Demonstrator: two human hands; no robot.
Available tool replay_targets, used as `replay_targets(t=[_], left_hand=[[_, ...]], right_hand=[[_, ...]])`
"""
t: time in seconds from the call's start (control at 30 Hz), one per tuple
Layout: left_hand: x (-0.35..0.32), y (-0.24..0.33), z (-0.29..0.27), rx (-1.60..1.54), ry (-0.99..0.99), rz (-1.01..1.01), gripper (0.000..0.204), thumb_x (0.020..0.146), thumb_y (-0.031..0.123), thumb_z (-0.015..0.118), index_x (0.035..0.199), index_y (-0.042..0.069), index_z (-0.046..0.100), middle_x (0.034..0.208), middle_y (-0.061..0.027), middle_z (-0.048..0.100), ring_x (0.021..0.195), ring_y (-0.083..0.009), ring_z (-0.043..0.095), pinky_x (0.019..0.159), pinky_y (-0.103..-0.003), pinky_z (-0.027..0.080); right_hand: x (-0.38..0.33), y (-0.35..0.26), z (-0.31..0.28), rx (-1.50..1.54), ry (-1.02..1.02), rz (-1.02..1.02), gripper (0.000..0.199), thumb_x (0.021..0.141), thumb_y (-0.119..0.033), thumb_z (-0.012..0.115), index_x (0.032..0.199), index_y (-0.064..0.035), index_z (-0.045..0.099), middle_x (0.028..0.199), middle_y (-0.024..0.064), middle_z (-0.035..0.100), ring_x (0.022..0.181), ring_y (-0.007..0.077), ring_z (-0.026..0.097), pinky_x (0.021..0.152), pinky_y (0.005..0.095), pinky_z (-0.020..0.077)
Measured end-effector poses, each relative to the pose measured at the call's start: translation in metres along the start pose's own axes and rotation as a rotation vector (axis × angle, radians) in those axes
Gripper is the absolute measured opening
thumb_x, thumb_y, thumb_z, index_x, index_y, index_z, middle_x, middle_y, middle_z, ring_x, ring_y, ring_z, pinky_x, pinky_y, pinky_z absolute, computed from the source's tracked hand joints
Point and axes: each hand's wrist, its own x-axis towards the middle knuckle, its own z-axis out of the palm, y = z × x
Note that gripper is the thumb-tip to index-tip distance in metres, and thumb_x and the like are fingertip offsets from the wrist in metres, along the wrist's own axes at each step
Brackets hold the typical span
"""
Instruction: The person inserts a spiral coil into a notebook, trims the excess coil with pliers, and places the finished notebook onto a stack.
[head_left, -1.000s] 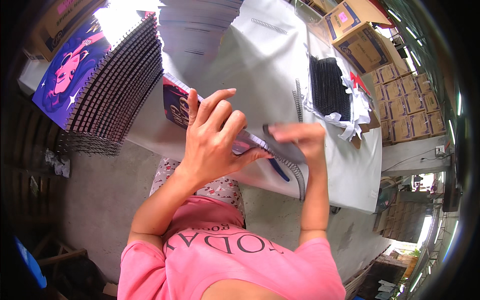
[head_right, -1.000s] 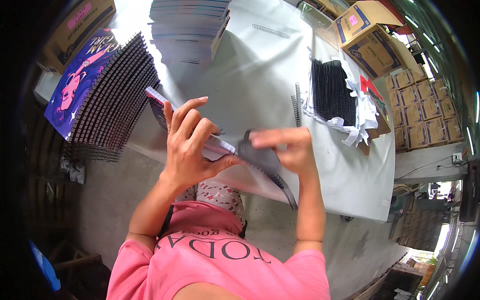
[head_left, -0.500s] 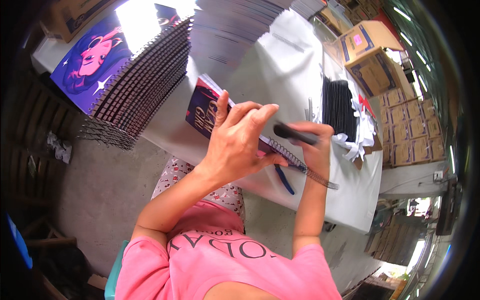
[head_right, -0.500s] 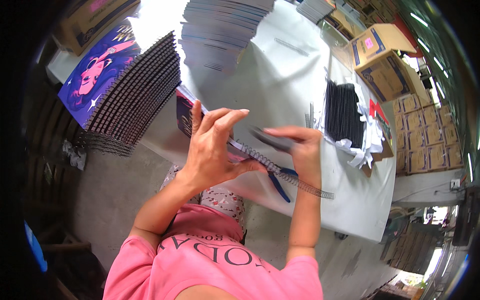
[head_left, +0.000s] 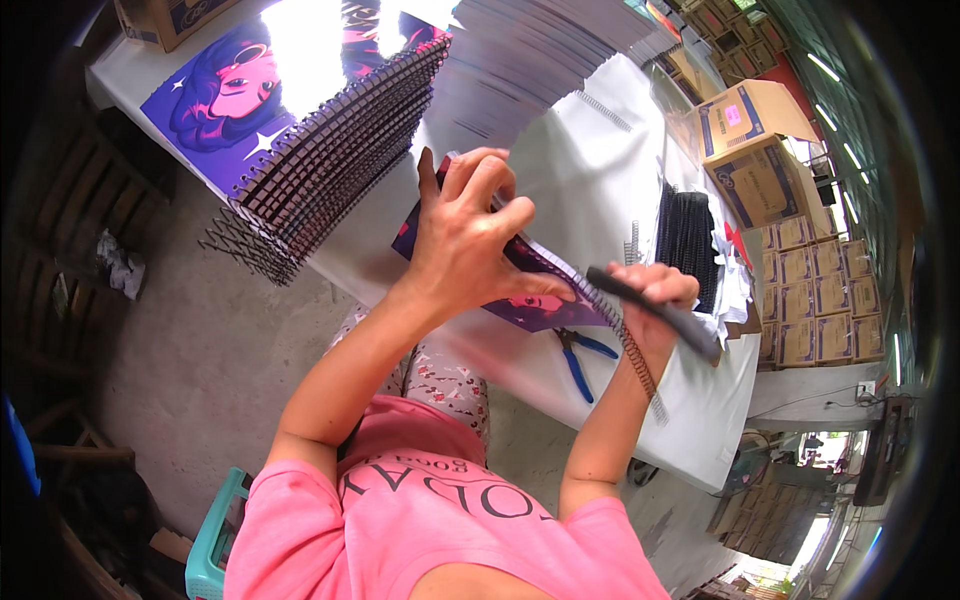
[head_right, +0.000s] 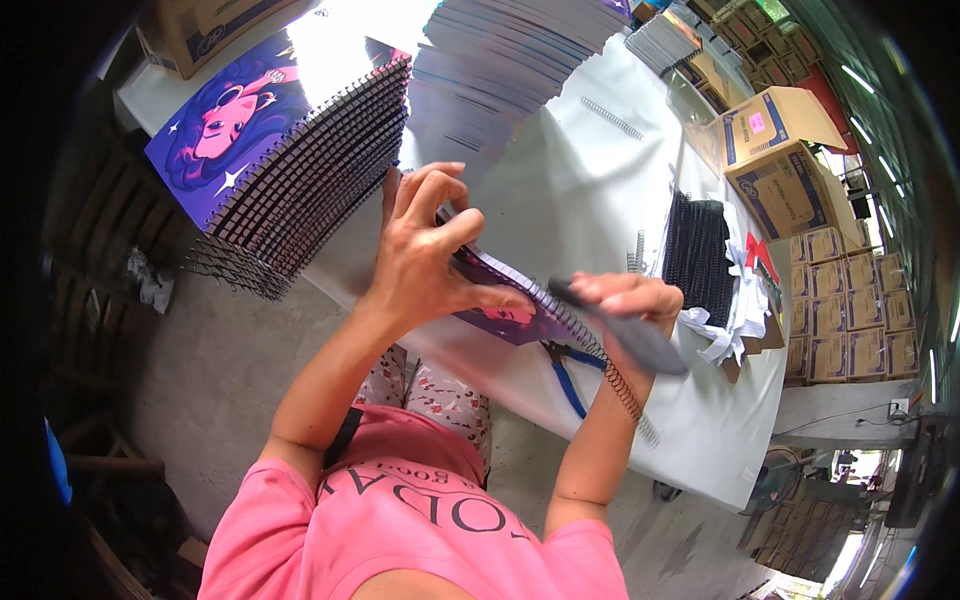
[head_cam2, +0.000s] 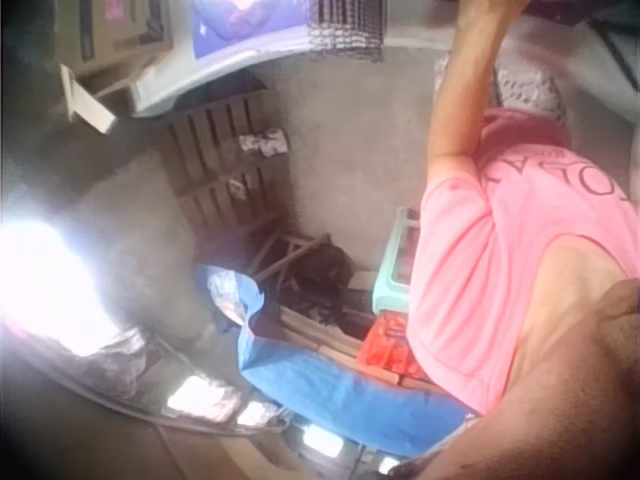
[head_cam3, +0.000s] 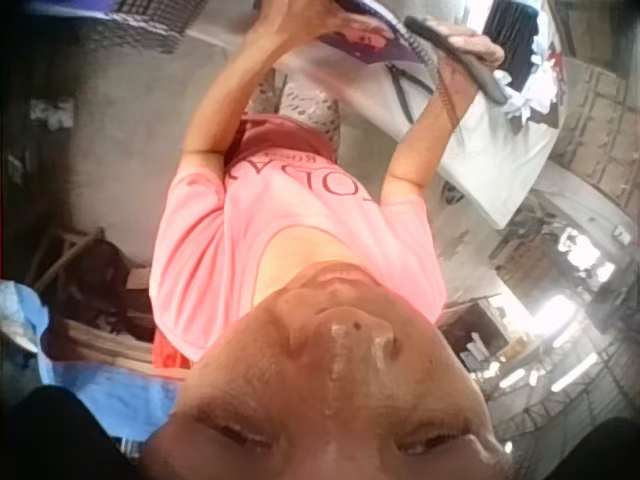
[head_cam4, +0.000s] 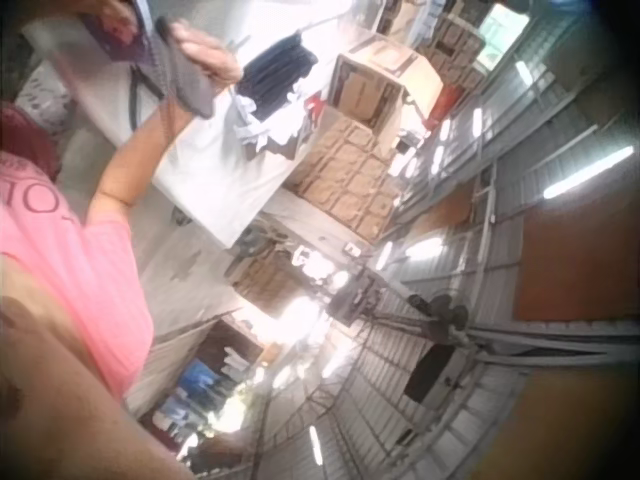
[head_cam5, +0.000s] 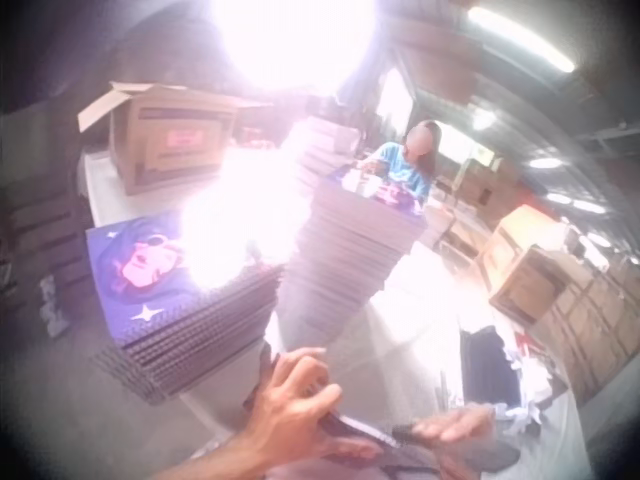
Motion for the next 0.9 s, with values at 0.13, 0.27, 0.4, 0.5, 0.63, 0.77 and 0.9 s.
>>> replay_targets(t=[0.13,0.27,0.4,0.5,0.63,0.77,0.9], left_hand=[[-0.001,0.000,-0.006,-0.026,0.014,-0.001,0.064,0.044,0.064,0.077,0.066,0.009,0.056,0.102,-0.0067,0.048,0.120,-0.0323,0.041,0.099,-0.062,0.016],[-0.002,0.001,-0.011,-0.012,-0.017,-0.002,0.064,0.044,0.064,0.078,0.065,0.009,0.055,0.107,-0.0076,0.048,0.124,-0.0344,0.038,0.100,-0.063,0.015],[-0.003,0.003,-0.007,-0.043,-0.004,-0.017,0.064,0.044,0.064,0.078,0.064,0.009,0.054,0.111,-0.0083,0.048,0.127,-0.0353,0.035,0.102,-0.063,0.011],[-0.003,0.002,-0.009,-0.073,-0.024,-0.023,0.064,0.045,0.065,0.078,0.063,0.009,0.053,0.112,-0.0085,0.048,0.129,-0.0360,0.033,0.103,-0.062,0.008],[-0.003,0.002,-0.012,-0.048,-0.028,-0.008,0.064,0.046,0.065,0.077,0.064,0.009,0.052,0.111,-0.0091,0.049,0.129,-0.0364,0.033,0.102,-0.063,0.012],[-0.005,0.001,-0.012,-0.046,-0.007,0.002,0.061,0.049,0.063,0.076,0.066,0.009,0.053,0.107,-0.0079,0.051,0.129,-0.0360,0.034,0.100,-0.065,0.013],[-0.012,0.007,-0.010,0.043,0.017,0.041,0.053,0.056,0.058,0.075,0.067,0.011,0.054,0.101,-0.0032,0.052,0.129,-0.0352,0.033,0.098,-0.069,0.010]], right_hand=[[-0.001,-0.005,0.001,-0.216,0.031,0.242,0.012,0.067,0.004,0.072,0.079,0.0013,0.069,0.086,0.0206,0.068,0.082,0.0279,0.068,0.083,0.0378,0.0534],[-0.009,-0.007,0.016,-0.040,-0.036,-0.081,0.013,0.070,0.009,0.067,0.082,0.0030,0.070,0.087,0.0186,0.069,0.082,0.0242,0.068,0.080,0.0332,0.0536],[-0.010,-0.004,0.014,-0.295,0.157,0.429,0.010,0.070,0.003,0.071,0.080,0.0023,0.070,0.087,0.0197,0.069,0.081,0.0250,0.068,0.080,0.0356,0.0534],[-0.008,-0.003,0.017,0.058,-0.004,-0.148,0.015,0.070,0.007,0.069,0.084,0.0039,0.070,0.087,0.0198,0.068,0.081,0.0239,0.068,0.079,0.0328,0.0539],[-0.003,-0.005,0.018,-0.384,0.102,0.286,0.011,0.069,0.003,0.072,0.079,-0.0015,0.070,0.086,0.0196,0.069,0.081,0.0267,0.068,0.080,0.0344,0.0538],[-0.006,-0.004,0.019,-0.156,0.050,0.019,0.023,0.073,0.008,0.064,0.093,0.0002,0.070,0.089,0.0136,0.070,0.083,0.0203,0.067,0.083,0.0304,0.0515],[-0.025,0.015,-0.024,-0.601,0.216,0.476,0.032,0.075,0.004,0.067,0.106,-0.0015,0.066,0.101,0.0115,0.068,0.094,0.0174,0.064,0.087,0.0275,0.0486]])
